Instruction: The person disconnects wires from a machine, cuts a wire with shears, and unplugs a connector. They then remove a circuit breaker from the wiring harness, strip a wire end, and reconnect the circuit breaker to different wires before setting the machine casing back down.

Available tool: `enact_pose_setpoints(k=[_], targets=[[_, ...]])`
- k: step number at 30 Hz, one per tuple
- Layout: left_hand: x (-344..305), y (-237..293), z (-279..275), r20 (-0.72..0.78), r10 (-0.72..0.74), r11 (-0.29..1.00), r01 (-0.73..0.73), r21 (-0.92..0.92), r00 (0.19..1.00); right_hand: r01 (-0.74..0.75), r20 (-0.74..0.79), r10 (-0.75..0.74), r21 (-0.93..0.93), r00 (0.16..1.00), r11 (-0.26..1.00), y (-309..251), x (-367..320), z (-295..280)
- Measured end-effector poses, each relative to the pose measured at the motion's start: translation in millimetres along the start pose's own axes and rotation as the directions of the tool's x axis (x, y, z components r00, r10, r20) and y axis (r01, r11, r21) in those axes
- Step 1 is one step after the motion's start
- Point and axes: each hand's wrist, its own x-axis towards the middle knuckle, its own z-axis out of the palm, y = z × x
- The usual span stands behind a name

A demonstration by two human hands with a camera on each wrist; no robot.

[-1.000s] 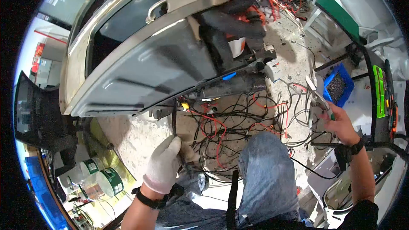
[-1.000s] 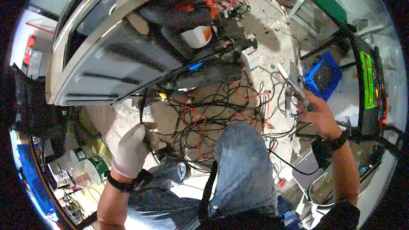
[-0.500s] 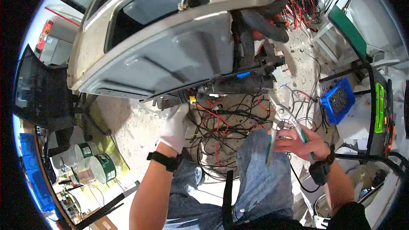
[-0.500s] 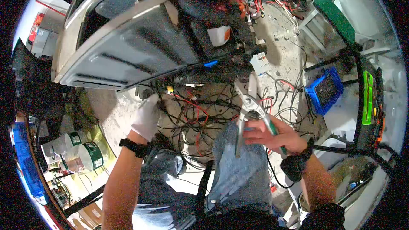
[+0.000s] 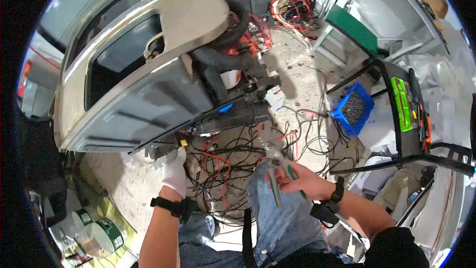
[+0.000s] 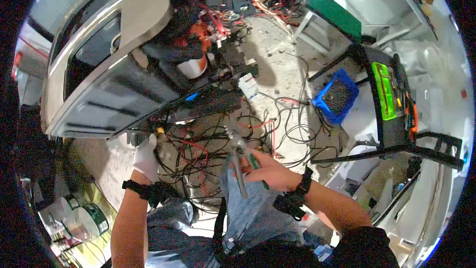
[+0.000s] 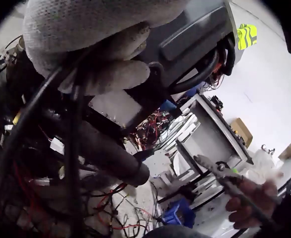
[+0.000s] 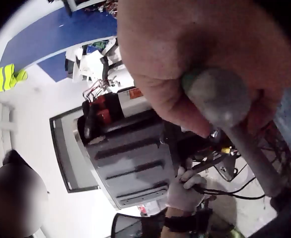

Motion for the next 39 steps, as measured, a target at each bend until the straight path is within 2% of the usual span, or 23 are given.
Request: enact_pose_setpoints(k=[2, 4, 5, 6, 8, 10, 12, 13, 14, 15, 16, 20, 21, 22, 23, 24, 25, 27, 32, 34, 36, 37, 39], targets=[[-1.7, -2.2, 4.3, -0.044, -0.01, 0.996, 0.006, -0.089, 0.999, -0.005, 0.022, 0.007, -0.066, 1.0, 0.998, -2.4, 3.0, 6.2], [-3.5, -0.4, 8.3, -0.008, 0.017, 0.997, -0.017, -0.072, 1.0, -0.029, 0.076, 0.03, -0.011, 0.997, 1.0, -1.8, 8.5, 13.4], [-4.6, -0.5, 8.0, 0.031, 0.037, 0.998, -0.035, -0.053, 0.999, -0.126, 0.055, 0.127, -0.011, 0.99, 0.992, -6.2, 10.6, 20.6], [-2.1, -4.9, 7.7, 0.074, 0.041, 0.998, -0.038, -0.045, 0.996, -0.133, 0.072, 0.134, -0.017, 0.988, 0.991, -5.2, 13.9, 22.8], [-8.3, -3.0, 13.5, 0.083, 0.013, 0.999, -0.008, -0.05, 0.996, -0.31, -0.075, 0.304, -0.09, 0.95, 0.947, 1.2, 23.1, 27.6], [-6.0, -0.5, 11.8, 0.061, 0.03, 0.999, -0.031, 0.017, 0.998, -0.167, -0.025, 0.174, -0.443, 0.984, 0.881, 9.8, 25.5, 24.0], [-16.8, 10.0, 12.0, 0.053, 0.113, 0.967, -0.122, 0.222, 0.992, -0.099, -0.023, 0.098, -0.383, 0.995, 0.918, 3.5, 23.3, 32.9], [-14.5, 9.0, 11.8, 0.037, 0.032, 0.988, -0.037, 0.147, 0.999, -0.106, 0.012, 0.121, -0.398, 0.993, 0.911, -2.0, 24.2, 37.9], [-10.1, 4.6, 10.3, 0.03, -0.05, 0.997, 0.048, 0.063, 0.998, -0.161, -0.061, 0.149, -0.31, 0.987, 0.937, -7.3, 25.6, 43.3], [-3.8, -2.0, 9.1, 0.024, 0.047, 0.998, -0.048, 0.047, 0.999, -0.211, -0.14, 0.184, -0.217, 0.973, 0.953, -9.9, 27.9, 46.7], [-2.6, -0.4, 11.3, 0.027, 0.149, 0.988, -0.15, 0.037, 0.988, -0.222, -0.124, 0.197, -0.235, 0.973, 0.946, -9.0, 30.6, 46.1], [-20.0, 14.9, 14.0, -0.097, 0.102, 0.994, -0.097, 0.049, 0.99, -0.266, -0.172, 0.229, -0.243, 0.958, 0.933, 0.7, 38.0, 39.8], [20.6, -24.3, 0.9, -0.094, 0.345, 0.896, -0.299, 0.328, 0.934, -0.249, -0.147, 0.214, -0.287, 0.966, 0.925, 1.7, 38.5, 40.4], [-15.3, 12.7, 3.9, 0.055, -0.01, 0.99, 0.018, -0.136, 0.998, -0.221, -0.131, 0.187, -0.333, 0.974, 0.917, 1.5, 38.8, 38.3], [-11.3, 12.9, 1.0, 0.057, -0.039, 0.987, 0.047, -0.156, 0.998, -0.199, -0.117, 0.167, -0.353, 0.979, 0.914, 6.7, 42.3, 32.6], [9.6, -6.7, -9.3, 0.096, 0.039, 0.994, -0.029, -0.102, 0.995, -0.179, -0.147, 0.135, -0.352, 0.98, 0.919, 5.8, 44.8, 32.4], [-23.1, 22.8, 3.5, 0.025, -0.042, 0.981, 0.046, -0.19, 0.999, -0.149, -0.13, 0.11, -0.339, 0.985, 0.929, 7.3, 43.6, 33.7], [-17.3, 21.0, -4.4, 0.144, 0.029, 0.993, -0.012, -0.117, 0.989, -0.094, -0.144, 0.05, -0.314, 0.988, 0.945, 11.4, 39.9, 31.6], [-3.3, 1.7, -3.5, 0.102, 0.05, 0.998, -0.053, 0.03, 0.994, -0.102, -0.162, 0.044, -0.37, 0.986, 0.923, 15.2, 42.0, 25.5], [4.1, -15.5, -7.0, 0.117, 0.274, 0.943, -0.291, 0.161, 0.954, -0.09, -0.224, 0.034, -0.244, 0.974, 0.965, 12.3, 34.7, 26.2], [34.1, -39.3, -23.8, 0.101, 0.12, 0.982, -0.133, 0.134, 0.988, -0.061, -0.215, -0.001, -0.281, 0.977, 0.958, 12.1, 29.8, 18.8], [52.6, -58.9, -38.7, 0.067, 0.138, 0.932, -0.152, 0.329, 0.988, -0.016, -0.24, -0.06, -0.302, 0.969, 0.953, 11.5, 27.0, 18.1], [59.6, -73.0, -47.8, 0.049, 0.164, 0.932, -0.171, 0.32, 0.985, -0.027, -0.279, -0.022, -0.171, 0.96, 0.985, 10.7, 20.4, 15.5]])
